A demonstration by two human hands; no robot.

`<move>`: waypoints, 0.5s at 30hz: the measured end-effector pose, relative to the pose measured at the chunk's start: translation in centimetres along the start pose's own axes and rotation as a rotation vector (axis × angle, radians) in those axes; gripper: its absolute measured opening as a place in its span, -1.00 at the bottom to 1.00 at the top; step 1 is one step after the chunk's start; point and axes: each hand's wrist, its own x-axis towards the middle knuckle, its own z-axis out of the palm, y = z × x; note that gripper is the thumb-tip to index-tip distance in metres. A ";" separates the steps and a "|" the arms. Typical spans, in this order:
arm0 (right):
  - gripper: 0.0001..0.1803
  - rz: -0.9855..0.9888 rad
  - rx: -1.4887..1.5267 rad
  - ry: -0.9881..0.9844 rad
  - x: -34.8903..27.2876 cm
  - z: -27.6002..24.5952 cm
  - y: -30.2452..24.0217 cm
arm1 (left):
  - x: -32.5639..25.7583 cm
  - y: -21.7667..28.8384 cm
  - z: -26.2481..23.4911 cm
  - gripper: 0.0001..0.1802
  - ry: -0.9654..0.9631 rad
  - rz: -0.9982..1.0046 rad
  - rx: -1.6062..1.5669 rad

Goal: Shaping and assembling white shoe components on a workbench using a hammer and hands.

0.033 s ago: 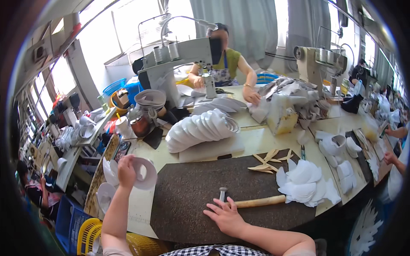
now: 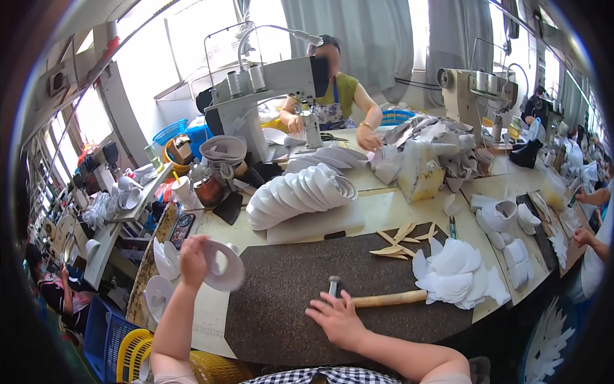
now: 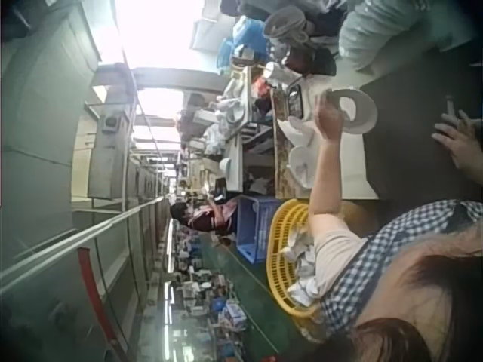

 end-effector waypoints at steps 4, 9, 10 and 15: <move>-0.52 0.070 0.253 0.328 2.8 -1.5 1.3 | 0.2 9.3 0.6 -0.75 -0.292 0.509 0.117; -0.48 0.193 0.566 0.218 5.0 -1.1 -0.3 | -2.3 17.3 2.0 -0.76 -0.515 0.756 0.152; -0.48 0.232 0.576 0.239 5.0 -0.6 0.0 | -2.3 18.1 2.4 -0.76 -0.585 0.803 0.118; -0.71 0.221 0.825 0.441 4.3 -1.0 2.7 | -0.9 18.8 1.5 -0.73 -0.142 0.218 -0.429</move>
